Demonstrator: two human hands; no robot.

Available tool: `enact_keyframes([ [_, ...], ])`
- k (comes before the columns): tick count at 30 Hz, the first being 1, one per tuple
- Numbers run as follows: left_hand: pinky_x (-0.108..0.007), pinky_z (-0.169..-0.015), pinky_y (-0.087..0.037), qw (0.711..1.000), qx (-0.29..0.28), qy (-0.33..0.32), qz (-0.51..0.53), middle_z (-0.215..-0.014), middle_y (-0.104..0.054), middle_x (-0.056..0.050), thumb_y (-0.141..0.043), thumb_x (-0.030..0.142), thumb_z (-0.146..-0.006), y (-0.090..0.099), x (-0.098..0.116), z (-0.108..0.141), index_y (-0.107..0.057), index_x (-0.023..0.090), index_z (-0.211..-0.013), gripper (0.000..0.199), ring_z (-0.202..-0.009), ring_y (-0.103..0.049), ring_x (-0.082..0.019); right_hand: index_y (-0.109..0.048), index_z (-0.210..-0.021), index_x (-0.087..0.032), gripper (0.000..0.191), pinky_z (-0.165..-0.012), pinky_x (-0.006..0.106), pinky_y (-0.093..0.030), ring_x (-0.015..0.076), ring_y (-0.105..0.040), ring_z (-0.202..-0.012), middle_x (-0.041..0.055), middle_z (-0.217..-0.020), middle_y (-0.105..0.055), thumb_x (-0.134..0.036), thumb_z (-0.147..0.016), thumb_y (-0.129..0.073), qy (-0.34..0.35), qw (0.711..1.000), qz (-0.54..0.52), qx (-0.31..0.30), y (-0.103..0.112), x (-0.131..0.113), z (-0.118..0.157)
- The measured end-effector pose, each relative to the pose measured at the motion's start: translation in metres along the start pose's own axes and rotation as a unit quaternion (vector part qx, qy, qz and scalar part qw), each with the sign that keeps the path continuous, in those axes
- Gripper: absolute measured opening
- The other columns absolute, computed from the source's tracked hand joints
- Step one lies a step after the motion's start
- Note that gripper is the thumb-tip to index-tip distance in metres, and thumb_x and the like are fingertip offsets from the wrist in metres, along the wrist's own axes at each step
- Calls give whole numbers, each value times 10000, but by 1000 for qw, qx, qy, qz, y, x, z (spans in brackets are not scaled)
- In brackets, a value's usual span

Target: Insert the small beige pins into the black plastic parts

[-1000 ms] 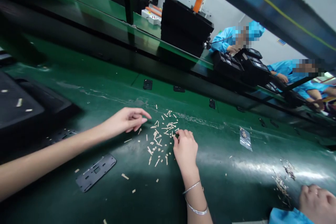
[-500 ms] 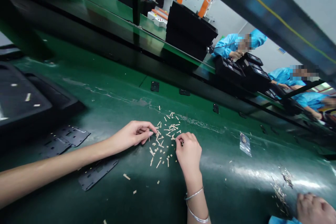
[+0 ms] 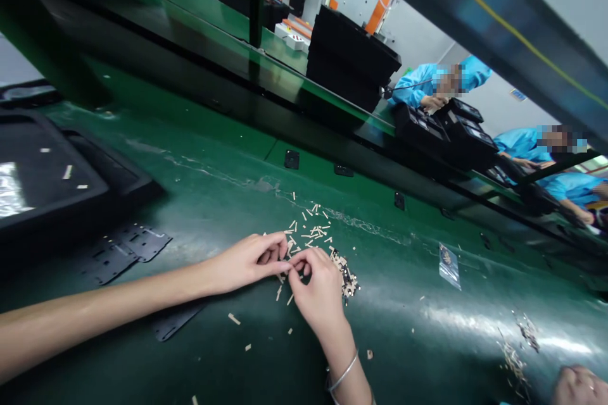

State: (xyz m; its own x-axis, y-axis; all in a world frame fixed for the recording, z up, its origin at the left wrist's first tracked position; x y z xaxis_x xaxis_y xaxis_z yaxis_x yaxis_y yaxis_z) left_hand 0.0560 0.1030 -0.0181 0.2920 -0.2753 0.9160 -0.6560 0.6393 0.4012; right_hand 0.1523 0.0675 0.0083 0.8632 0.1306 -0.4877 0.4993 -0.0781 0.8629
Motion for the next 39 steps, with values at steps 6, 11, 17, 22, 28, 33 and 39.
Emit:
enact_keyframes([
  [6, -200, -578, -313, 998, -9, -35, 51, -597, -432, 52, -381, 311, -890, -2, 9, 3, -475, 155, -690, 270, -575, -394, -91, -590, -788, -186, 57, -459, 200, -348, 109, -470, -560, -8, -667, -558, -232, -769, -562, -55, 987, -149, -18, -15, 0, 5],
  [11, -183, -519, -303, 984, -6, 2, 180, -557, -410, 65, -415, 301, -873, -5, 4, 5, -435, 161, -715, 212, -515, -379, -72, -589, -730, -171, 172, -454, 196, -343, 97, -472, -539, -7, -659, -563, -326, -795, -552, -108, 955, -273, -29, -21, 10, 6],
  [17, -182, -478, -333, 976, -56, 24, 210, -580, -465, 43, -423, 309, -853, -20, 5, 7, -470, 154, -735, 200, -483, -404, -70, -582, -739, -186, 115, -517, 214, -372, 113, -498, -603, -2, -702, -570, -274, -807, -553, -80, 966, -231, 79, 3, 9, 9],
  [22, -197, -540, -345, 998, 44, -17, 33, -648, -488, 37, -493, 260, -814, 4, 13, 8, -488, 172, -801, 89, -590, -450, -100, -548, -696, -190, 86, -516, 240, -345, 116, -440, -559, -8, -655, -528, -184, -781, -538, 6, 991, -106, 81, 9, -9, 9],
  [28, -243, -624, -346, 986, 46, -109, -120, -743, -498, 6, -377, 183, -875, 1, 26, 12, -460, 176, -749, 151, -677, -452, -132, -547, -690, -188, 83, -516, 237, -361, 131, -478, -608, 5, -667, -546, -163, -766, -525, 24, 996, -84, 33, -1, -11, 6],
  [33, -220, -590, -342, 998, 1, -45, 54, -667, -460, 28, -394, 221, -873, -5, 11, 7, -482, 158, -732, 177, -621, -426, -105, -561, -703, -185, 81, -474, 214, -385, 103, -487, -543, -5, -671, -565, -208, -778, -542, -50, 985, -161, 23, -3, 1, 6],
  [39, -176, -484, -331, 958, -22, 35, 284, -573, -469, 47, -506, 279, -820, -11, 2, 3, -551, 120, -753, 178, -496, -413, -64, -572, -783, -181, 84, -514, 224, -427, 121, -559, -608, 18, -730, -604, -255, -815, -549, -59, 969, -231, 68, 1, 0, 10],
])
Point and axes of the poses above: each hand's wrist, its own z-axis away from the middle knuckle, its own y-axis out of the back of the hand, x = y × z, the point moved 9 cm from there along -z, towards the middle knuckle
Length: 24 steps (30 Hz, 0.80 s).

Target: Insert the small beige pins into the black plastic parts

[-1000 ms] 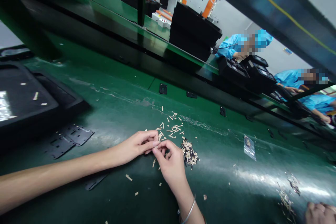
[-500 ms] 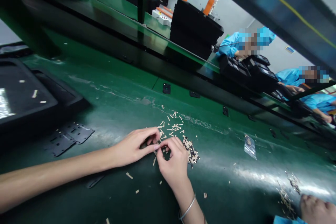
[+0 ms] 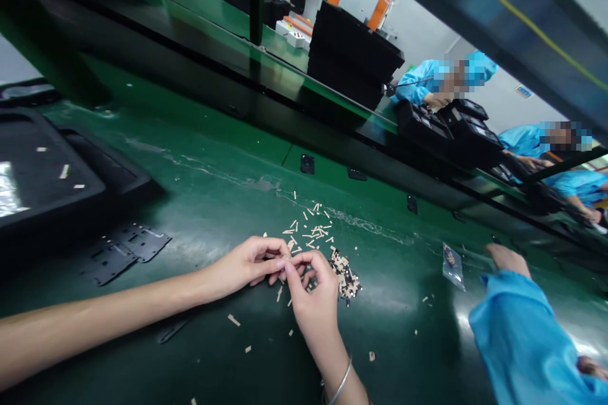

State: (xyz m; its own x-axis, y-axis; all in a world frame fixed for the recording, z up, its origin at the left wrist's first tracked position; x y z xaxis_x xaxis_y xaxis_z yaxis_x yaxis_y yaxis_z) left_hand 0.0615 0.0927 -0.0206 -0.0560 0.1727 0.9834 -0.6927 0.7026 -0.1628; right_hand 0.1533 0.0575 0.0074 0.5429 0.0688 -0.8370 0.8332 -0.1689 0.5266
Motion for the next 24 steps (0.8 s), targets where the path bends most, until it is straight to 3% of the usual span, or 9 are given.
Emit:
enact_keyframes([
  [7, -169, -398, -303, 999, 35, 11, -7, -580, -555, 3, -537, 283, -794, 7, -2, 1, -662, 102, -834, 224, -465, -433, -74, -604, -832, -200, 44, -530, 249, -409, 137, -543, -649, 21, -756, -594, -201, -811, -565, 88, 992, 68, 55, 11, -17, 2],
  [11, -197, -544, -408, 993, 61, -40, -92, -717, -603, -23, -531, 233, -800, 10, 4, 2, -668, 122, -785, 178, -609, -524, -106, -587, -778, -190, 75, -563, 269, -406, 156, -540, -722, 44, -806, -594, -149, -817, -538, 151, 979, 116, 77, 14, -29, 5],
  [14, -209, -617, -411, 980, 86, -77, -160, -704, -590, -12, -528, 194, -800, 11, 12, 4, -657, 133, -720, 164, -656, -515, -112, -570, -783, -186, 75, -557, 265, -406, 163, -540, -751, 53, -819, -587, -147, -824, -521, 149, 979, 123, 66, 10, -28, 4],
  [18, -182, -503, -388, 994, 84, -31, -56, -629, -563, -2, -521, 235, -810, 12, 2, 3, -636, 108, -741, 185, -528, -469, -77, -589, -860, -190, 76, -553, 269, -424, 160, -548, -733, 62, -873, -594, -173, -827, -523, 124, 983, 123, 55, 9, -21, 4],
  [24, -143, -347, -318, 995, 30, 6, 94, -707, -624, -46, -530, 293, -806, 0, -10, 1, -638, 84, -843, 238, -459, -499, -64, -623, -881, -210, 147, -642, 321, -461, 193, -574, -812, 65, -852, -617, -118, -794, -548, 210, 959, 161, 97, 12, -36, 12],
])
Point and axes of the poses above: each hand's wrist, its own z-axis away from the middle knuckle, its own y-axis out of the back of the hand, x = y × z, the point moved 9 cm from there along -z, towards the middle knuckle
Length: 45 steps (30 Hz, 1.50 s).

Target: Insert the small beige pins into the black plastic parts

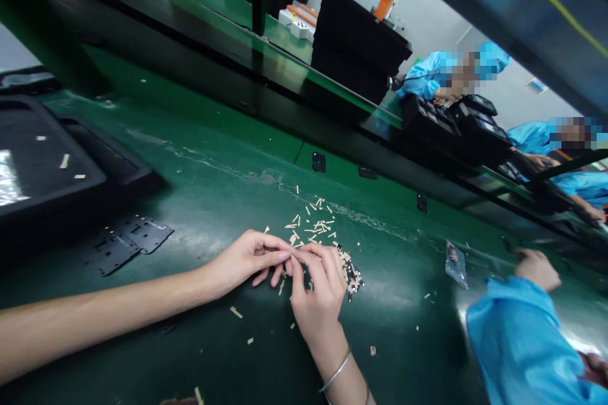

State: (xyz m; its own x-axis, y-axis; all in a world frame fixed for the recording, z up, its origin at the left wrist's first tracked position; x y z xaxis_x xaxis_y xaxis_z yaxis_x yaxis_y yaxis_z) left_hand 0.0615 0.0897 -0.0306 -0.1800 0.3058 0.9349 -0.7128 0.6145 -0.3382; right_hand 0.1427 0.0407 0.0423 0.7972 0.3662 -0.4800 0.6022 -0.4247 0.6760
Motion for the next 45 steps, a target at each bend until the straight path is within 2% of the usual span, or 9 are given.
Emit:
enact_keyframes([
  [5, -168, -369, -384, 1000, 3, 7, 11, -733, -646, -73, -552, 283, -788, -1, -2, 0, -643, 73, -874, 245, -516, -572, -109, -626, -903, -205, 145, -655, 338, -472, 196, -578, -797, 69, -845, -622, -138, -792, -562, -15, 999, 17, 24, 5, -1, -2],
  [9, -173, -426, -399, 995, 30, -26, -89, -663, -620, -32, -516, 228, -806, 4, 6, 3, -661, 99, -866, 203, -507, -530, -89, -631, -823, -202, 129, -655, 325, -470, 176, -570, -767, 53, -809, -615, -96, -780, -570, 8, 1000, 9, 13, 3, -6, -2],
  [14, -206, -593, -449, 960, 59, -114, -249, -749, -647, -25, -482, 170, -830, 4, 26, 10, -680, 145, -851, 201, -598, -554, -103, -617, -858, -199, 149, -659, 323, -472, 172, -577, -761, 49, -801, -623, -81, -777, -576, 2, 1000, -3, 16, 3, -4, 0],
  [23, -232, -660, -442, 908, 66, -211, -355, -780, -651, -32, -420, 149, -878, -3, 36, 18, -665, 173, -948, 256, -694, -581, -127, -642, -846, -210, 150, -639, 319, -477, 175, -580, -751, 53, -794, -624, -96, -783, -568, 2, 1000, 17, 20, 2, -5, 0],
  [26, -238, -621, -441, 870, 69, -255, -417, -725, -632, -38, -399, 131, -882, -6, 38, 22, -654, 153, -964, 269, -648, -566, -130, -644, -836, -203, 139, -638, 314, -474, 170, -572, -747, 49, -787, -617, -99, -785, -568, -16, 1000, 3, 9, 1, -3, -1],
  [30, -259, -572, -448, 788, 67, -313, -526, -668, -611, -61, -363, 99, -871, -13, 42, 27, -647, 105, -931, 291, -614, -550, -152, -648, -809, -202, 108, -615, 306, -469, 164, -564, -718, 44, -770, -611, -136, -798, -563, -43, 999, -15, -8, 0, 1, -2],
  [35, -260, -548, -462, 730, 82, -342, -586, -673, -621, -67, -344, 68, -853, -17, 45, 32, -634, 94, -920, 299, -619, -564, -160, -647, -812, -198, 118, -634, 306, -468, 161, -560, -728, 45, -779, -614, -112, -790, -570, -37, 999, -17, -11, -2, 2, -1],
  [38, -247, -521, -451, 711, 78, -361, -599, -634, -603, -49, -356, 57, -838, -21, 45, 34, -633, 98, -907, 288, -581, -547, -147, -642, -790, -188, 110, -638, 308, -466, 161, -559, -723, 47, -767, -618, -103, -783, -571, -27, 1000, -9, -1, -1, 2, -1],
  [45, -247, -504, -471, 697, 119, -388, -591, -636, -611, -40, -384, 64, -837, -17, 49, 36, -628, 94, -922, 260, -580, -567, -151, -654, -794, -189, 122, -635, 308, -470, 159, -570, -721, 42, -770, -634, -96, -780, -577, -19, 999, -35, -1, -1, 0, -2],
])
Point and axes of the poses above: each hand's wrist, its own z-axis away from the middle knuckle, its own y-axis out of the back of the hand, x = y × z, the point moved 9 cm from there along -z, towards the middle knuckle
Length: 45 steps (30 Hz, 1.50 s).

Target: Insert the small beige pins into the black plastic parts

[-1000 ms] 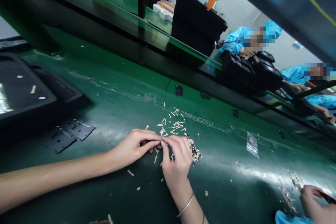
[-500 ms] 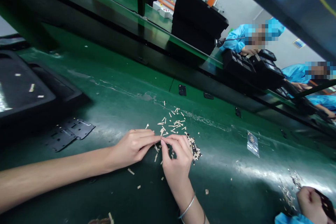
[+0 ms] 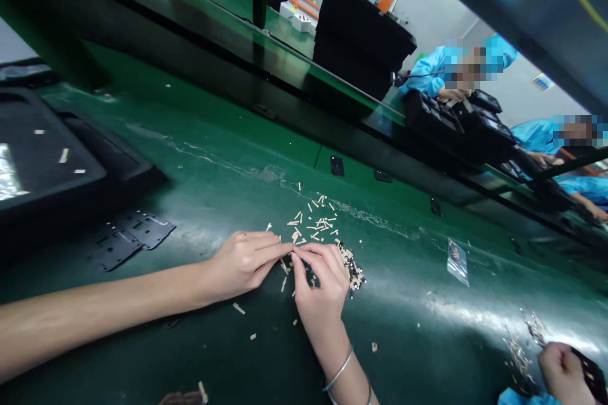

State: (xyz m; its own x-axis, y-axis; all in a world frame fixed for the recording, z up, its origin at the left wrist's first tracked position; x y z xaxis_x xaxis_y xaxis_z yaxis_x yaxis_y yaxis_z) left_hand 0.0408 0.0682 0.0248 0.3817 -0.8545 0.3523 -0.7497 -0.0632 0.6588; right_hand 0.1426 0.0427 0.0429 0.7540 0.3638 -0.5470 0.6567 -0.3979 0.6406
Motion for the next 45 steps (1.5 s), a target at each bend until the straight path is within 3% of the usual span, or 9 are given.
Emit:
enact_keyframes([
  [9, -255, -500, -458, 998, 21, -56, -19, -602, -595, -53, -385, 41, -809, 1, 10, 4, -636, 64, -874, 261, -546, -548, -154, -610, -774, -183, 127, -655, 316, -456, 151, -575, -688, 33, -757, -633, -61, -757, -584, 29, 999, 14, 13, -1, -7, 2],
  [13, -223, -545, -438, 985, -17, 87, 149, -634, -619, -31, -409, 104, -849, -2, -7, -1, -663, 118, -869, 255, -564, -550, -125, -605, -813, -179, 154, -639, 304, -463, 156, -577, -713, 40, -761, -638, -43, -740, -594, 52, 998, 19, 26, 2, -8, 3],
  [18, -171, -476, -364, 878, -85, 311, 354, -516, -537, 22, -459, 196, -851, -23, -27, 8, -680, 124, -783, 242, -476, -460, -76, -611, -807, -178, 138, -580, 274, -446, 135, -553, -638, 24, -730, -632, -59, -737, -610, 31, 995, 77, 56, 16, 8, -3],
  [21, -168, -459, -348, 831, -89, 375, 402, -503, -531, 26, -461, 232, -845, -31, -33, 15, -667, 115, -794, 243, -447, -427, -69, -620, -830, -179, 145, -557, 266, -446, 122, -535, -590, 19, -714, -628, -60, -754, -590, 17, 990, 120, 77, 23, 16, -6],
  [24, -170, -447, -338, 816, -94, 389, 416, -505, -544, 27, -445, 254, -850, -36, -35, 17, -655, 116, -822, 253, -414, -403, -64, -622, -897, -173, 217, -662, 304, -485, 163, -588, -756, 59, -833, -658, -23, -743, -588, 68, 990, 104, 61, 17, 5, -5],
  [28, -166, -456, -341, 831, -108, 372, 400, -505, -541, 30, -409, 246, -867, -37, -33, 16, -642, 125, -771, 279, -414, -415, -62, -632, -899, -167, 245, -692, 319, -499, 173, -584, -783, 72, -840, -663, -6, -715, -628, 139, 986, 94, 18, 3, -16, 1],
  [32, -169, -487, -355, 876, -106, 330, 336, -507, -549, 26, -401, 185, -865, -32, -31, 14, -632, 130, -714, 281, -448, -458, -71, -635, -897, -162, 220, -657, 302, -499, 170, -579, -755, 73, -816, -661, -26, -726, -625, 155, 980, 122, -2, -4, -22, 3],
  [38, -211, -557, -392, 959, -71, 173, 211, -626, -606, -14, -380, 124, -859, -18, -17, 7, -637, 132, -899, 260, -539, -528, -110, -620, -848, -153, 162, -670, 291, -492, 155, -586, -723, 60, -779, -665, -41, -732, -604, 155, 976, 153, -9, -8, -25, 6],
  [45, -209, -530, -376, 958, -108, 181, 196, -594, -594, -12, -370, 107, -848, -23, -17, 7, -639, 139, -834, 272, -506, -508, -109, -609, -835, -155, 154, -635, 286, -491, 153, -581, -691, 62, -754, -662, -38, -741, -571, 152, 978, 143, -16, -11, -26, 6],
])
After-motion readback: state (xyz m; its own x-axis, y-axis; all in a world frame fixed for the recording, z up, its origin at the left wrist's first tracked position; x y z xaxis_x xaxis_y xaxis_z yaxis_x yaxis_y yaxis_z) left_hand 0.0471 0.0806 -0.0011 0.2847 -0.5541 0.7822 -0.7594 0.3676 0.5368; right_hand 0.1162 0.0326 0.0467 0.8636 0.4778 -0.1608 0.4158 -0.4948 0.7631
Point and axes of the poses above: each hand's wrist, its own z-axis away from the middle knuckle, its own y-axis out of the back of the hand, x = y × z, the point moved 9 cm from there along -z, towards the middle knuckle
